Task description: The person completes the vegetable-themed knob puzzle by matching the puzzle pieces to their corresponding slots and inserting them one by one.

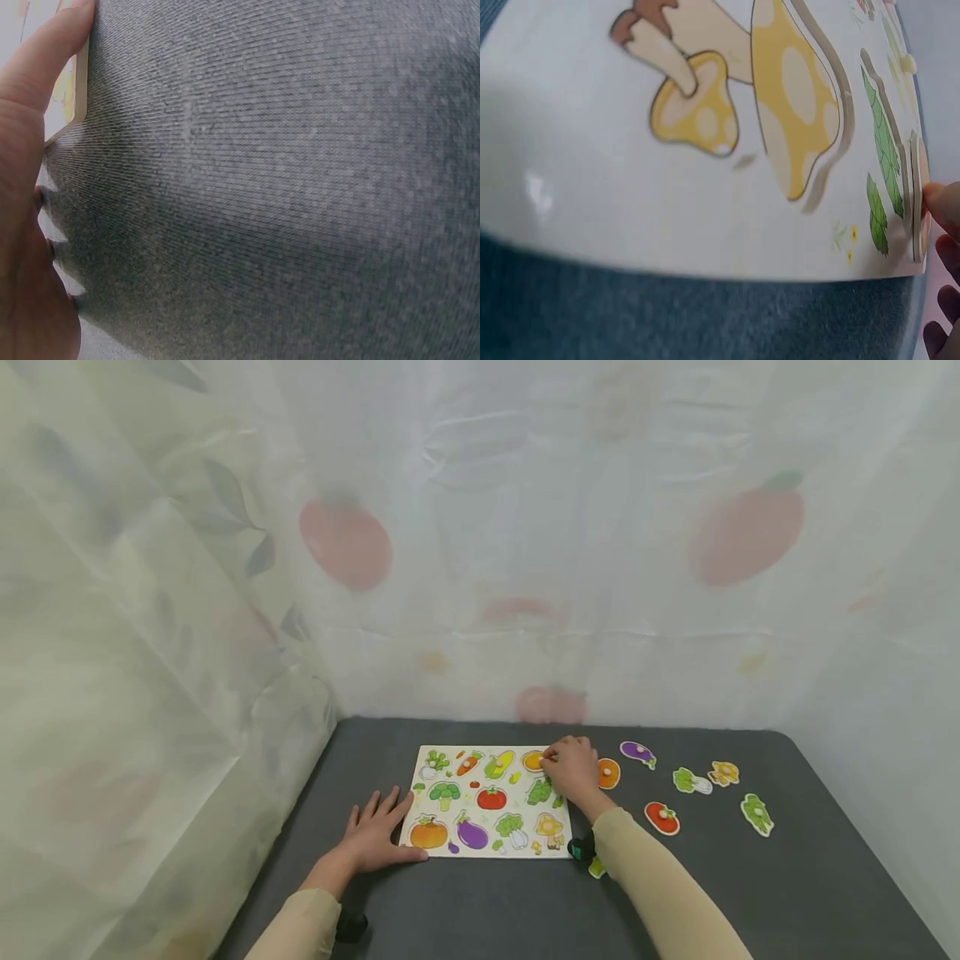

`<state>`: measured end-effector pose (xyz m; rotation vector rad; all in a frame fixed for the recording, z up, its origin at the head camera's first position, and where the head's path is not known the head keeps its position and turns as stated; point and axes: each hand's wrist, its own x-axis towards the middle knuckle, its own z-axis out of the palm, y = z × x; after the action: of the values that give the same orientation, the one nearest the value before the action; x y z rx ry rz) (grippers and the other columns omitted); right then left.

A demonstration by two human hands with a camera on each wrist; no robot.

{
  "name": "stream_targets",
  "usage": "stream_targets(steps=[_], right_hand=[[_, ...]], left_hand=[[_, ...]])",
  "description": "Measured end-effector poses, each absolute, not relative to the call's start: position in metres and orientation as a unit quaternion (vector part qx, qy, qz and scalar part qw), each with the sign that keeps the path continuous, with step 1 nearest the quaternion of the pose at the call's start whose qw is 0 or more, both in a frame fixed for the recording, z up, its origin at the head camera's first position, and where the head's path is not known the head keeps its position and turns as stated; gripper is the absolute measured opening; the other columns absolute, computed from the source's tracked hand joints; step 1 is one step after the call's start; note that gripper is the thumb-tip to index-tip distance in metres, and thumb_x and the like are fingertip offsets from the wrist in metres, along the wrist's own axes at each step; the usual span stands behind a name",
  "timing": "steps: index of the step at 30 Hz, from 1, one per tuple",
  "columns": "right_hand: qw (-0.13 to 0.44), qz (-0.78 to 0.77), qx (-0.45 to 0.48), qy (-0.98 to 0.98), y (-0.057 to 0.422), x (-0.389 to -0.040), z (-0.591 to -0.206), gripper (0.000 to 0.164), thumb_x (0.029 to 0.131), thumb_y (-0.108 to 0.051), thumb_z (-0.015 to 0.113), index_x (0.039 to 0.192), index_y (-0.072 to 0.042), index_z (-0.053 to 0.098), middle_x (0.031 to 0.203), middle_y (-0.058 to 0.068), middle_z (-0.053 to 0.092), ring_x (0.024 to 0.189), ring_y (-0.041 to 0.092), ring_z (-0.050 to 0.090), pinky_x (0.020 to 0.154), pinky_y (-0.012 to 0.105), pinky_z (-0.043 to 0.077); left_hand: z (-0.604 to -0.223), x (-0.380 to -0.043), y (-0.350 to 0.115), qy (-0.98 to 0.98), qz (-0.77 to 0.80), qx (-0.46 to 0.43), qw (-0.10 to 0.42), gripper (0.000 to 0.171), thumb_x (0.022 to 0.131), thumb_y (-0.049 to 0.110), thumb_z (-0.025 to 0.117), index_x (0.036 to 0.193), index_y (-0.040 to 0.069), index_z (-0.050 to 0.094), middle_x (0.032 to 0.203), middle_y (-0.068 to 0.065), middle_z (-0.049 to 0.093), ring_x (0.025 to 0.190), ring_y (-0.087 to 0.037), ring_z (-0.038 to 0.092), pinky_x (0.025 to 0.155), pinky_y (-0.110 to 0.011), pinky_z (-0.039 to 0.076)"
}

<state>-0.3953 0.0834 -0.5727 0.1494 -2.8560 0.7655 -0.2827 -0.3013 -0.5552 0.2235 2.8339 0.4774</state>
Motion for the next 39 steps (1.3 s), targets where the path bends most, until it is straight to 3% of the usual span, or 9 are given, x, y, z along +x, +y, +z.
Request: stream_targets(steps=[28,39], right_hand=[[0.099,0.268,0.054,-0.957,0.0758,-0.3969,-0.5706,0.016,0.093,-0.031,0.078,0.094,-0.015,0.08,0.116,0.01,0.066,0.118,0.036,0.048,0.095,0.053,0.039],[0.097,0.258,0.052,-0.96,0.0743,-0.3962,-0.5719,0.02,0.093,-0.033,0.078,0.099,-0.014,0.081,0.114,0.009,0.066,0.116,0.034,0.048,0.095,0.049,0.04]], left_hand=[[-0.5634,-0.281,-0.3022,0.973,0.189,0.093,0.099,0.121,0.07,0.084,0.071,0.164,0.02,0.028,0.169,-0.017,0.019,0.152,-0.051,0.005,0.114,-0.074,-0.003],[-0.5599,-0.2821,-0.3016,0.974,0.182,0.084,0.11,0.12,0.071,0.079,0.075,0.164,0.019,0.029,0.169,-0.016,0.018,0.153,-0.05,0.005,0.115,-0.074,-0.001]])
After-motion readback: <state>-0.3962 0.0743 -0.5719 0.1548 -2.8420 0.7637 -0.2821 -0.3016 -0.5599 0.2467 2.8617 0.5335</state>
